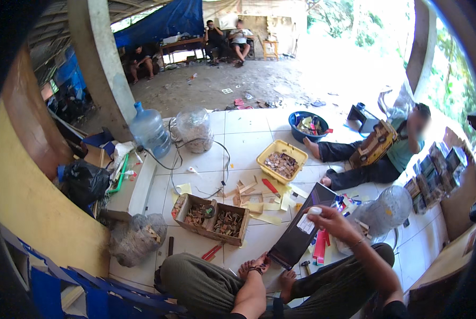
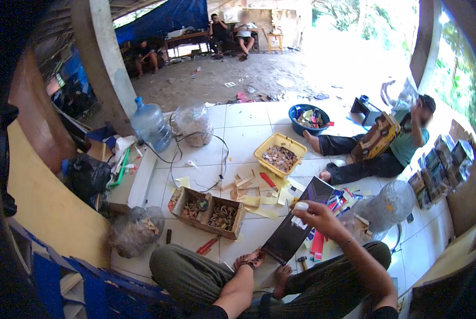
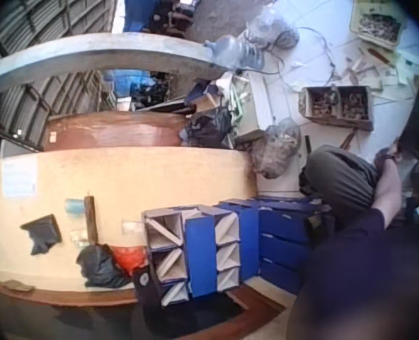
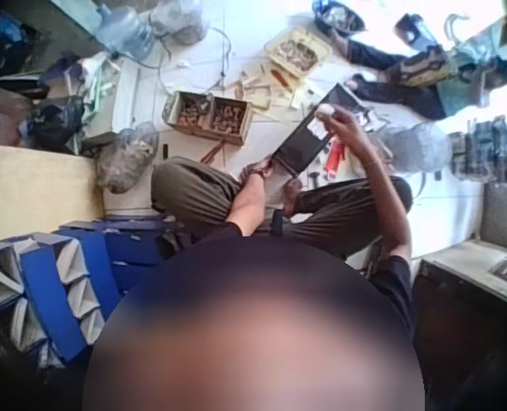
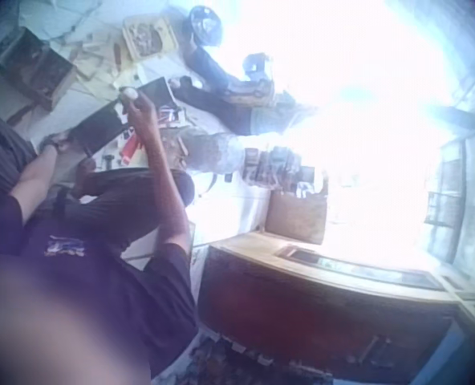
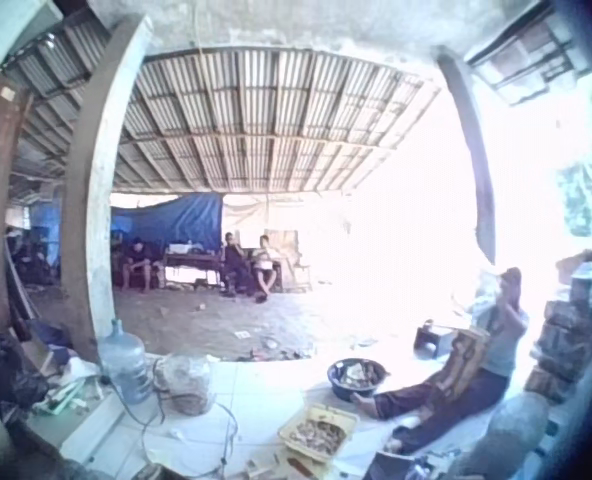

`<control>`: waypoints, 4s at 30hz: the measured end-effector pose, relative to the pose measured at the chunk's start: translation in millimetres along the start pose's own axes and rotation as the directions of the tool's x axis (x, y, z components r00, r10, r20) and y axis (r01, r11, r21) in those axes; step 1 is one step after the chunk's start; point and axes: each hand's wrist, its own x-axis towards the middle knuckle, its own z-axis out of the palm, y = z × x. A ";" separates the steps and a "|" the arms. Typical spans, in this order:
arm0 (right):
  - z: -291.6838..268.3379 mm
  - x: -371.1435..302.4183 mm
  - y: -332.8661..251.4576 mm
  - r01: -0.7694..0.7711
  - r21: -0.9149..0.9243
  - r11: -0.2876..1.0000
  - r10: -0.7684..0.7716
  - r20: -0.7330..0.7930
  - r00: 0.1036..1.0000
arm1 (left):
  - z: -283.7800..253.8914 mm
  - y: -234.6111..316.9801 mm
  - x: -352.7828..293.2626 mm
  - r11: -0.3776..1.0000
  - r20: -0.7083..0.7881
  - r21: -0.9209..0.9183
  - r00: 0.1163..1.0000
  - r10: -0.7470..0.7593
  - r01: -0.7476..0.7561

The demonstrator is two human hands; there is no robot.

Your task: The person assembles small wooden boxes by hammering nails into the frame, applying glue, and attaching red paper labels. They handle wooden pieces, a hammer, glue, and labels while sitting on the floor.

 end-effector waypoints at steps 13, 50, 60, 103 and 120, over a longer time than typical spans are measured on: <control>47.3 34.4 83.4 -0.248 -0.020 0.968 0.249 0.016 0.968 | 72.2 -20.3 17.3 -0.312 0.152 -0.897 0.882 0.446 0.312; 108.2 111.3 162.1 -0.450 -0.164 0.878 0.457 0.002 0.890 | -0.6 -9.1 -34.9 0.703 -0.013 -0.617 0.898 0.440 -0.354; 104.5 102.2 160.3 -0.413 -0.183 0.892 0.420 0.003 0.907 | -7.7 9.7 -49.5 0.842 -0.328 -0.177 0.837 0.438 -0.510; 95.0 107.1 179.3 -0.416 -0.170 0.894 0.422 0.005 0.906 | 62.4 -12.1 -12.1 -0.279 0.166 -0.902 0.861 0.480 0.330; 103.1 106.5 188.5 -0.173 -0.573 0.801 0.147 -0.093 0.985 | 61.5 -11.2 -14.6 -0.282 0.170 -0.900 0.865 0.471 0.331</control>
